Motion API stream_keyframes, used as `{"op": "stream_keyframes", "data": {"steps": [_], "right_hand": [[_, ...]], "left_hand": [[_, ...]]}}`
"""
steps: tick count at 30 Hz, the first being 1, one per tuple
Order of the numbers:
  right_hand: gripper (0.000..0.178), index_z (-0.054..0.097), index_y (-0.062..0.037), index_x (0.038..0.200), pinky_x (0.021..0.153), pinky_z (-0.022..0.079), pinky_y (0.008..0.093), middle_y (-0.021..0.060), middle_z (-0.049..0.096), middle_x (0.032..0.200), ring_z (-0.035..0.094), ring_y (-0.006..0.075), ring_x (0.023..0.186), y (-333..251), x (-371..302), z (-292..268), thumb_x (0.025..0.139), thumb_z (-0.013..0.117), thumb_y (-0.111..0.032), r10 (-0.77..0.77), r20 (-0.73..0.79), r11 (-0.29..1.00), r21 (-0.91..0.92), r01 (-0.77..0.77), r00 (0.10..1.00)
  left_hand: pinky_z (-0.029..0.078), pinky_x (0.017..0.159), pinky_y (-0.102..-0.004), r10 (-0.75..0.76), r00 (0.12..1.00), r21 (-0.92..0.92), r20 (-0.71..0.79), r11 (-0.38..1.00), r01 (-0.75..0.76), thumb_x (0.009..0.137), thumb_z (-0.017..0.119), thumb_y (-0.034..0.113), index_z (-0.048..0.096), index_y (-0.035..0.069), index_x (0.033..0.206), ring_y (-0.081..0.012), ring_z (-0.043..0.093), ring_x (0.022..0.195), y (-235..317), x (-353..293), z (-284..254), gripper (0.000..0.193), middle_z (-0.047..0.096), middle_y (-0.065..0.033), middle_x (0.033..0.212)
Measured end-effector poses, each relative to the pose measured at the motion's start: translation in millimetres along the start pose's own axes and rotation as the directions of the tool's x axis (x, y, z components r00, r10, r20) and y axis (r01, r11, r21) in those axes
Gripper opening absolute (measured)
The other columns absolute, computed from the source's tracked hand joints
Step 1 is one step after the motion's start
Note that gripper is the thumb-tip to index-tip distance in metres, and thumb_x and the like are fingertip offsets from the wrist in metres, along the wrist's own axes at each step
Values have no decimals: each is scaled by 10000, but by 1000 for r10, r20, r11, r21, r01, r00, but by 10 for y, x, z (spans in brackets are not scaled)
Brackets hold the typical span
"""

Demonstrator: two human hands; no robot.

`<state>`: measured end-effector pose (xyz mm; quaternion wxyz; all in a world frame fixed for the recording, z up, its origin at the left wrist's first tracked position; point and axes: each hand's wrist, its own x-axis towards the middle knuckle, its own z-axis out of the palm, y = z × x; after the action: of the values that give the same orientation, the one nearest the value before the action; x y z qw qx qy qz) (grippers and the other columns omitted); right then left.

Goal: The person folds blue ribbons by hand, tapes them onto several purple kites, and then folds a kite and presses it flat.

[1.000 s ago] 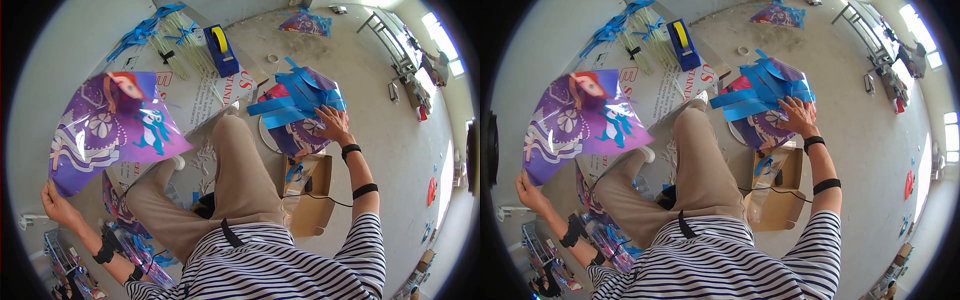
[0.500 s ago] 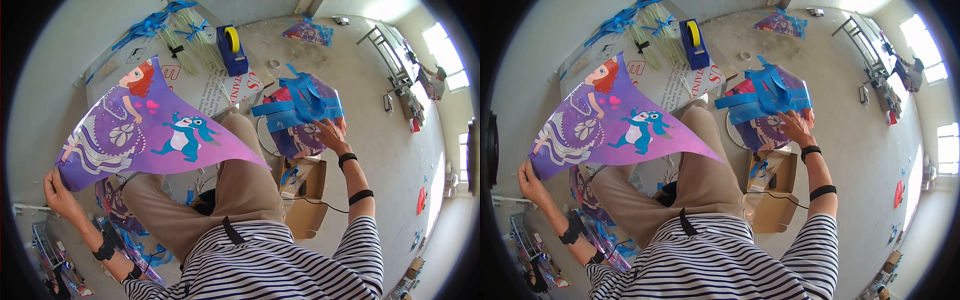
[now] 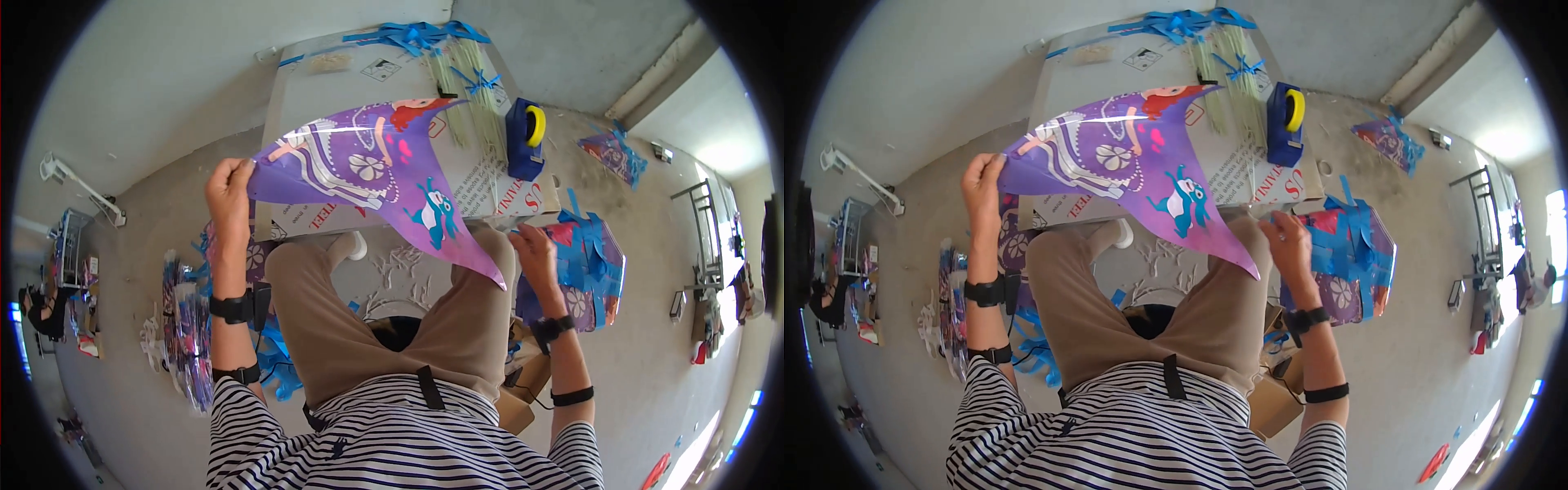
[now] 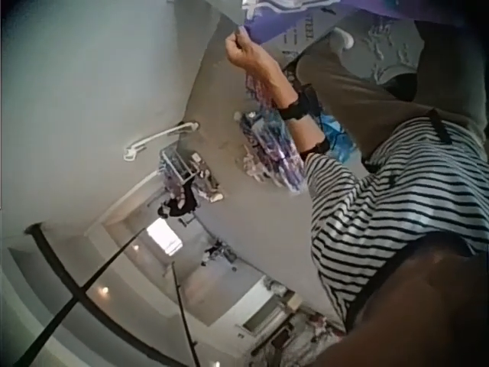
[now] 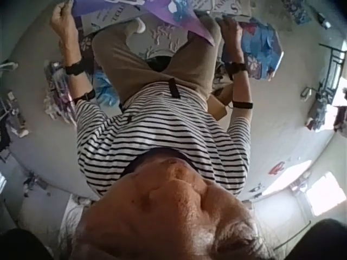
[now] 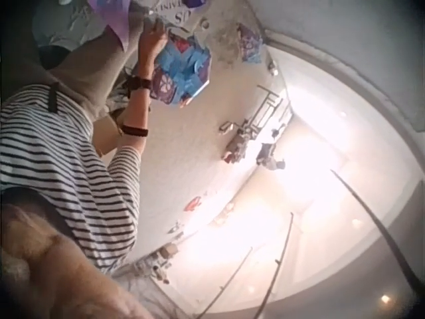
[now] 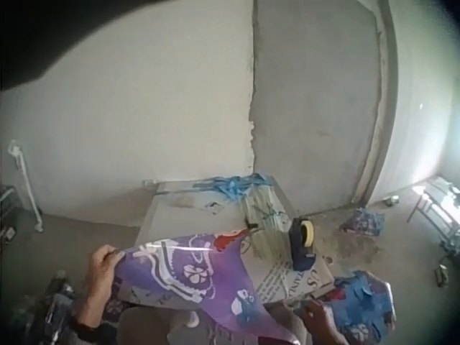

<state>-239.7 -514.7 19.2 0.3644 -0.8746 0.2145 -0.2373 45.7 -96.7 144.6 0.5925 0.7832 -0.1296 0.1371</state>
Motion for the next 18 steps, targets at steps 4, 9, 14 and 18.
{"op": "stream_keyframes", "data": {"steps": [4,9,14,18], "right_hand": [[539,642,71,1132,736,534,395,216,683,924,681,326,818,-319,285,861,794,787,-323,58,134,997,-62,-50,989],[589,621,98,1178,756,545,393,246,702,945,698,325,844,-477,504,1298,797,775,-324,467,487,755,215,-619,739],[637,621,55,1188,866,523,422,216,708,956,682,353,954,-42,551,1539,744,807,-363,630,143,764,63,-642,764],[599,639,26,1126,906,506,434,235,692,993,663,367,999,-142,424,1691,708,831,-357,654,-15,756,-4,-654,756]], "left_hand": [[383,626,-253,-96,995,44,-11,994,96,898,676,125,645,-17,809,-64,460,689,-798,41,-57,170,551,25,705],[390,589,-305,-227,971,195,-72,952,237,862,689,148,633,-26,764,-104,461,625,-1513,-14,-149,208,518,-24,622],[458,646,-372,-306,952,452,16,852,266,866,703,217,687,-1,882,-205,595,710,-1771,32,-205,220,634,-113,746],[491,768,-443,-43,999,846,-24,532,43,847,731,228,678,16,1041,-310,627,919,-1624,-98,-214,292,661,-151,990]]}}
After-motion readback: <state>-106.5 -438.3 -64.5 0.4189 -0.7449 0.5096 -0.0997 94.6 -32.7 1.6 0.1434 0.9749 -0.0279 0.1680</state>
